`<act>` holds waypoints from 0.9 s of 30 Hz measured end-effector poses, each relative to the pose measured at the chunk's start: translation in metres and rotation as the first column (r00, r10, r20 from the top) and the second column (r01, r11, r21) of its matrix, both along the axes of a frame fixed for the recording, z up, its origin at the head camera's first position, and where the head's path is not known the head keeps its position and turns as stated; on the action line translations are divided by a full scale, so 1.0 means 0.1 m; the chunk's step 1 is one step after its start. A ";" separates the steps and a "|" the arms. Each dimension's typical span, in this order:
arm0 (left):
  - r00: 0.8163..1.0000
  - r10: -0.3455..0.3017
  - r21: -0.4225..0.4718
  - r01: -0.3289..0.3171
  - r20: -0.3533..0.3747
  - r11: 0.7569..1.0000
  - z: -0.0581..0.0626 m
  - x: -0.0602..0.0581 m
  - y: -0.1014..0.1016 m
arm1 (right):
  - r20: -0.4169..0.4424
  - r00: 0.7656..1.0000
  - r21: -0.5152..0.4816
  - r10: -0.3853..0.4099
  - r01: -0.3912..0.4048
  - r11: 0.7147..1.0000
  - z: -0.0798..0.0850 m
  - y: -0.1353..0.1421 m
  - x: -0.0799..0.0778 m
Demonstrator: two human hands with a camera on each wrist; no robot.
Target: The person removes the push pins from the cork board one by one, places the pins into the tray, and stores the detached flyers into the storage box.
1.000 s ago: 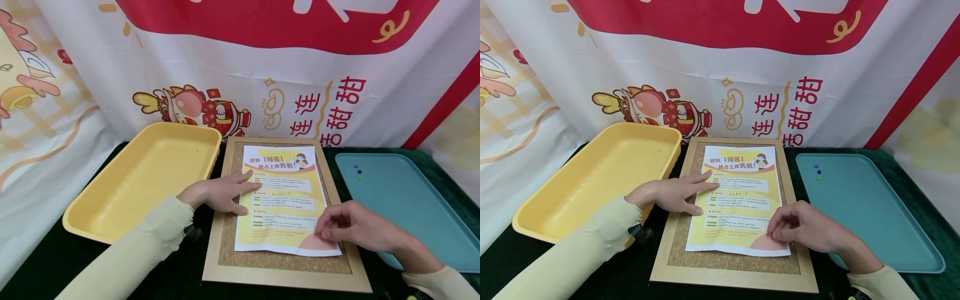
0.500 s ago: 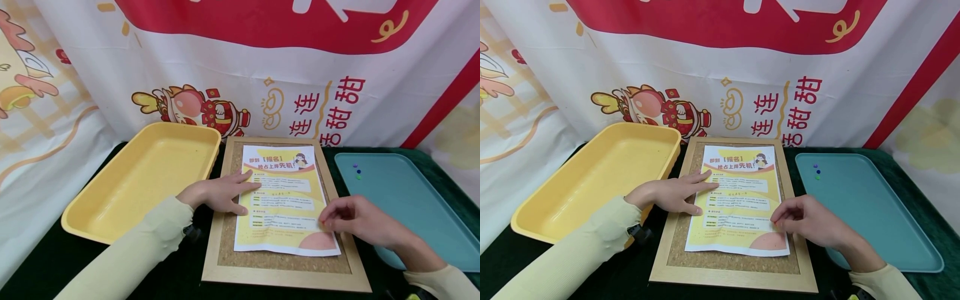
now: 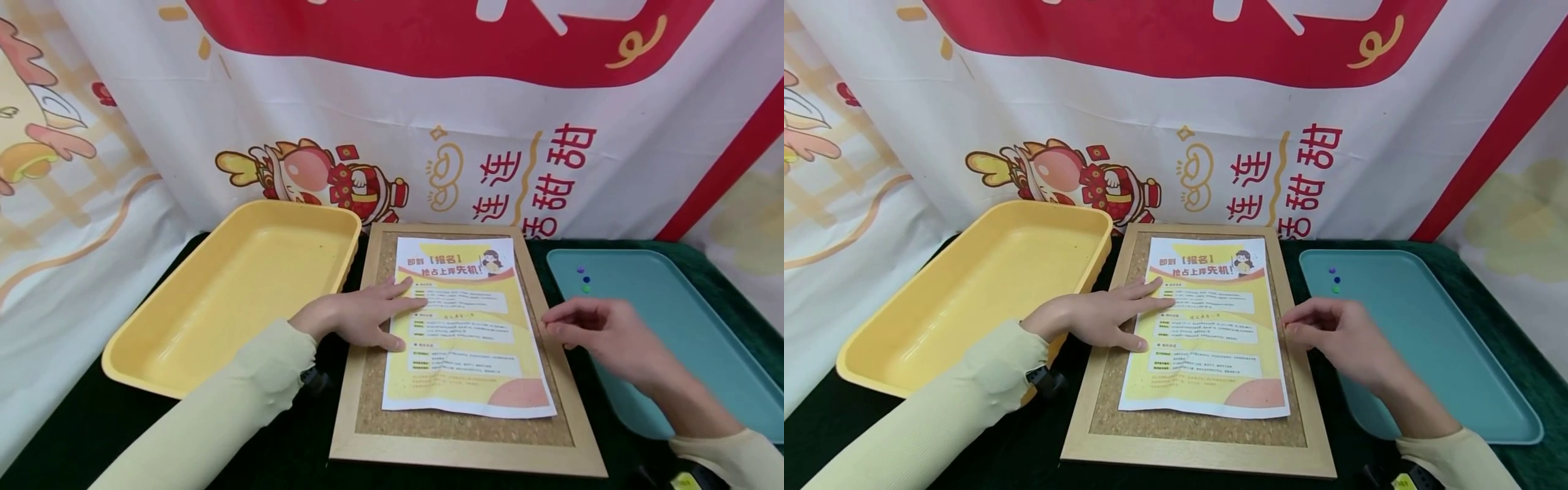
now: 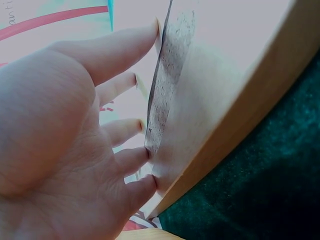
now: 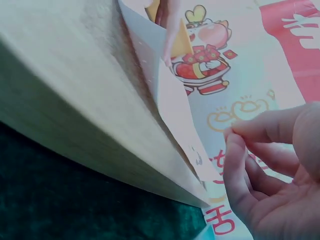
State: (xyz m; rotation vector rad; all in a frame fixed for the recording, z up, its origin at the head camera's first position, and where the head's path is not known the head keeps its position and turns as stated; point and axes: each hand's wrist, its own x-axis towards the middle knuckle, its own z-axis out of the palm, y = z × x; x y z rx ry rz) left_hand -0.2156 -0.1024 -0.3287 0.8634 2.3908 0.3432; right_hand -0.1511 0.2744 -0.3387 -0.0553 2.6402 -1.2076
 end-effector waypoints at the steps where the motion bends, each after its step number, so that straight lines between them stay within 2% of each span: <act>1: 1.000 0.000 0.000 0.000 0.000 1.000 0.00 0.00 0.01 | -0.018 1.000 0.013 -0.021 0.022 1.000 0.01 0.02 0.00; 8: 1.000 -0.004 -0.006 0.004 0.000 1.000 0.01 0.01 0.02 | -0.078 0.984 0.035 -0.159 0.162 0.986 0.05 0.16 -0.06; 17: 1.000 -0.007 -0.008 0.007 0.005 1.000 0.02 0.00 0.01 | -0.161 0.960 0.011 -0.229 0.234 0.972 0.09 0.33 -0.18; 27: 1.000 -0.004 -0.016 0.005 0.016 1.000 0.03 0.00 0.01 | -0.096 0.958 0.035 -0.271 0.275 0.961 0.14 0.42 -0.37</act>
